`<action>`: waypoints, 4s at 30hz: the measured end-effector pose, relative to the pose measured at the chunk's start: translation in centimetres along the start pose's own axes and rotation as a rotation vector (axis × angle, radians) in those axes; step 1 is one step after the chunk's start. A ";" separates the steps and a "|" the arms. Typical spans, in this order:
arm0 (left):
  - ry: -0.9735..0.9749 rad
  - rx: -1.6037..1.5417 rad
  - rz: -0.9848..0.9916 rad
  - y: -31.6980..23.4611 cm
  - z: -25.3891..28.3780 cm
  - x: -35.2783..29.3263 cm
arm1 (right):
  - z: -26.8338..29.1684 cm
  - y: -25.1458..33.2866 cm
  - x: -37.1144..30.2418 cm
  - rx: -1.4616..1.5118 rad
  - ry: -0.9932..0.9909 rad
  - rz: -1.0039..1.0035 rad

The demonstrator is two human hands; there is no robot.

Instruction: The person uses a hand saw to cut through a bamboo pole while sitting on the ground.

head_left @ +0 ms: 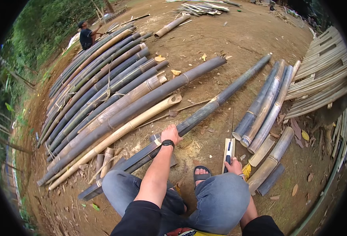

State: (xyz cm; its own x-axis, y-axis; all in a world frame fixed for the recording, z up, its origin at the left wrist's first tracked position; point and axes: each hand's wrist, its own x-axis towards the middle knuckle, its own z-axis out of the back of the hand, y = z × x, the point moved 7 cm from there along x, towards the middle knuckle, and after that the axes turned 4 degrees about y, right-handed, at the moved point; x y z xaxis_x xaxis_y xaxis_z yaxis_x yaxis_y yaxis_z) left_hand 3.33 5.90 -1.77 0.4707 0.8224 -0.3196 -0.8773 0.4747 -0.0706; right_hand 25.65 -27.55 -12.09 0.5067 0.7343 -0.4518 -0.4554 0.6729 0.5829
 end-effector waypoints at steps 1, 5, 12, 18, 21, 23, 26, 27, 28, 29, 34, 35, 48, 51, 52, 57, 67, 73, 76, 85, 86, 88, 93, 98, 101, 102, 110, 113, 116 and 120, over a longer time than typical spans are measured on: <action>-0.017 -0.022 0.001 0.0 -0.8 -0.2 | 0.2 -1.1 -0.4 0.096 0.010 0.014; -0.044 0.034 0.016 0.7 1.8 1.1 | -2.3 -2.2 -0.4 0.648 0.005 0.172; -0.028 -0.032 0.007 0.1 1.8 -0.2 | 1.5 -0.1 -6.4 1.018 0.023 0.111; 0.022 -0.027 0.018 -0.2 2.3 -0.2 | 5.6 6.2 -4.7 0.795 0.045 0.163; 0.004 -0.041 -0.008 -0.9 2.3 1.0 | 6.1 10.6 -1.7 0.373 0.130 0.226; 0.007 -0.064 -0.010 -1.1 1.5 1.5 | 4.5 11.5 0.5 0.299 0.037 0.336; 0.015 -0.100 0.081 1.5 1.5 0.1 | 2.5 16.3 2.5 0.208 0.111 0.385; 0.028 -0.121 0.080 2.4 1.7 -0.6 | 1.3 17.8 2.6 0.203 0.134 0.412; 0.054 -0.145 0.050 1.7 1.2 -0.1 | 1.3 17.3 2.7 0.233 0.084 0.421; -0.031 -0.139 0.008 0.6 1.9 1.1 | 2.4 17.3 3.7 0.232 0.106 0.337; -0.001 -0.111 -0.016 0.6 1.6 1.9 | 2.8 16.7 2.5 0.282 0.029 0.391; -0.005 -0.113 -0.027 1.5 1.1 0.9 | 1.2 15.8 1.6 0.295 0.042 0.394; 0.041 -0.096 0.052 0.4 1.3 1.4 | 1.3 15.7 2.6 0.220 0.152 0.302; 0.006 -0.109 0.027 0.8 1.2 0.8 | 0.6 16.7 2.8 0.193 0.169 0.358; -0.007 -0.125 0.015 0.9 1.2 0.7 | 0.6 16.8 2.7 0.196 0.162 0.367; -0.029 -0.092 0.021 0.8 0.8 0.9 | 1.2 15.0 2.1 0.224 0.121 0.359; 0.015 -0.100 0.053 0.6 1.2 0.9 | 0.3 16.0 2.5 0.203 0.161 0.356; 0.013 -0.096 0.039 0.3 1.4 1.2 | 0.4 15.6 2.0 0.165 0.209 0.321; 0.023 -0.081 0.042 0.3 1.3 1.1 | 0.1 16.1 2.5 0.117 0.217 0.331; -0.014 -0.091 0.016 0.2 1.4 1.0 | 0.8 16.2 1.6 0.135 0.201 0.353; -0.007 -0.086 0.022 0.3 1.3 1.2 | 0.8 16.7 2.1 0.115 0.212 0.334; 0.008 -0.088 0.028 0.3 1.2 1.0 | 0.9 18.9 3.4 0.089 0.199 0.349; 0.025 -0.096 0.034 0.9 0.9 1.1 | 1.0 18.4 3.0 0.102 0.225 0.330; 0.013 -0.084 0.014 0.4 1.2 1.4 | 0.8 16.9 1.9 0.082 0.208 0.336; 0.041 -0.102 0.020 0.8 1.5 1.3 | 0.3 19.6 4.7 0.086 0.221 0.360; 0.045 -0.101 0.022 0.8 1.5 1.4 | 0.0 19.7 5.3 0.086 0.221 0.363; 0.027 -0.083 0.015 0.0 0.9 1.0 | 1.8 16.4 1.1 0.124 0.222 0.339; 0.032 -0.088 0.008 0.7 1.4 1.4 | 0.1 19.8 5.0 0.093 0.277 0.296; 0.049 -0.087 0.019 0.9 1.5 1.4 | 0.2 19.2 4.8 0.106 0.264 0.300; 0.038 -0.085 0.020 0.7 1.1 1.2 | 1.9 15.5 0.2 0.111 0.271 0.275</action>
State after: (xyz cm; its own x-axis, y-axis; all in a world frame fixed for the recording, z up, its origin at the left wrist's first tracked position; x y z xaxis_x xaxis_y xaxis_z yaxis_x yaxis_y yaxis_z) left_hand 3.36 7.59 -1.22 0.4503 0.8181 -0.3576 -0.8921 0.4286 -0.1429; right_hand 20.06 -17.14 -1.90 0.1584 0.8926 -0.4221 -0.4572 0.4452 0.7699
